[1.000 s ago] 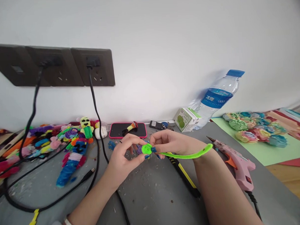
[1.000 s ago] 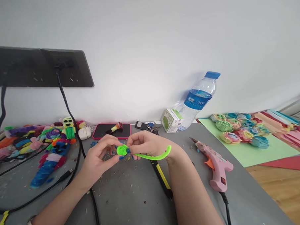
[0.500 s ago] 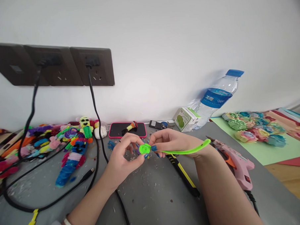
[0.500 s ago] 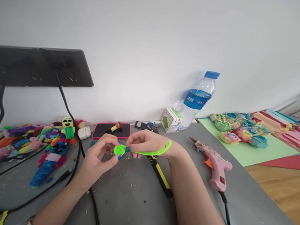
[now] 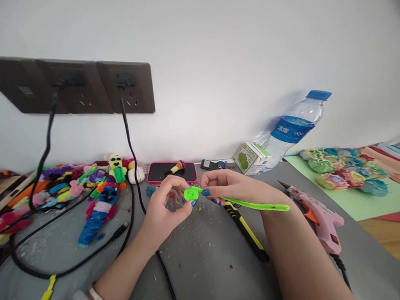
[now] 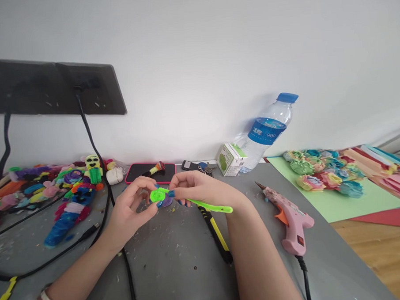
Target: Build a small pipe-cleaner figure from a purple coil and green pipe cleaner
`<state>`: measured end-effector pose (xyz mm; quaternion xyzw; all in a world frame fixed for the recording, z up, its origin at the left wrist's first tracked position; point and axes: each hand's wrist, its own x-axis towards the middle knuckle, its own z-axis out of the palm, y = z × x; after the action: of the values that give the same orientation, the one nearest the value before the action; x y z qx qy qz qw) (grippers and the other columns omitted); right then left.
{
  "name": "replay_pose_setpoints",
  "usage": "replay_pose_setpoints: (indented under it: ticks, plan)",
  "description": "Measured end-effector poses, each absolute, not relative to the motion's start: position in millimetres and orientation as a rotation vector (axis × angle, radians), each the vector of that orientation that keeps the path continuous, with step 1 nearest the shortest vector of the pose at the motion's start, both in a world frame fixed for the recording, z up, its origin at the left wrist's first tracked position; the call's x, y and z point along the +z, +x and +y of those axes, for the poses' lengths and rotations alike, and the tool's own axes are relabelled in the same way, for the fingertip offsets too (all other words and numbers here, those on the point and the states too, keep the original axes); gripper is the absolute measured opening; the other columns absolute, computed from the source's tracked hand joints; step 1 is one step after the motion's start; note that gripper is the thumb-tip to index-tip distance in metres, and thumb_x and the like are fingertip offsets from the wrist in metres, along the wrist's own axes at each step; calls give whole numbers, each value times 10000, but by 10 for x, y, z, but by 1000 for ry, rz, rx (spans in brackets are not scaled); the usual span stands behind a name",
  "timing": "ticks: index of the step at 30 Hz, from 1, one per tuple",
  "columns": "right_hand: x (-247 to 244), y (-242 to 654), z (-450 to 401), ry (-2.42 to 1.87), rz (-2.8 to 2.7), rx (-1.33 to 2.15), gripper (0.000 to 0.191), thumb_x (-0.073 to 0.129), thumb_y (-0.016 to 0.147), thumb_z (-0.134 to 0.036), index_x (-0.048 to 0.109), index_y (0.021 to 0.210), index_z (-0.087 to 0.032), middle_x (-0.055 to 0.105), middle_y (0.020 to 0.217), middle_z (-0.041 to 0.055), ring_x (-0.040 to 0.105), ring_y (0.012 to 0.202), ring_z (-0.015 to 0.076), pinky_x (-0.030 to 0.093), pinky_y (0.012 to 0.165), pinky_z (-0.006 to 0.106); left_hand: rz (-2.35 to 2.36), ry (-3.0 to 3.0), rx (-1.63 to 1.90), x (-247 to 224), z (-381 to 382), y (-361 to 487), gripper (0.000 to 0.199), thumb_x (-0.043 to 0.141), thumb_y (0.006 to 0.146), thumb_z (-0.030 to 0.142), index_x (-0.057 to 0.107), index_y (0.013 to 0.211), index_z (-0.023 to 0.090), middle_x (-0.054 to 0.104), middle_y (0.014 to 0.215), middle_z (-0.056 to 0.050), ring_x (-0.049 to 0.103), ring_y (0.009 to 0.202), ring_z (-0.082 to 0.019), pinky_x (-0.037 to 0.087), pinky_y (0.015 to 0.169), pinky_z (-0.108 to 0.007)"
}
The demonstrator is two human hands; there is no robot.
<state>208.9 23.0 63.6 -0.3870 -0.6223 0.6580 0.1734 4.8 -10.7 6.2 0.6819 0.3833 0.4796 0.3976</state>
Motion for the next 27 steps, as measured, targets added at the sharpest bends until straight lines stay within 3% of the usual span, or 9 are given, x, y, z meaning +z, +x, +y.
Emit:
replay_pose_setpoints:
  ticks: [11,27]
  plan:
    - [611,2045,240,-1101,-1756,1866,326,709,778,-452,601,881,-163,548,703,-32,455,568,64,365,515,194,1035,1732,1280,67,-102,48,222,564,746,72,569,903,228,570,933,-23,537,799,-151,424,660,-255]
    - [665,1922,187,-1210,-1680,1766,282,748,725,-403,602,764,-164,534,642,-42,438,558,78,344,526,220,1054,1727,1302,61,-96,56,202,582,753,84,569,899,223,559,913,-30,508,740,-146,429,635,-260]
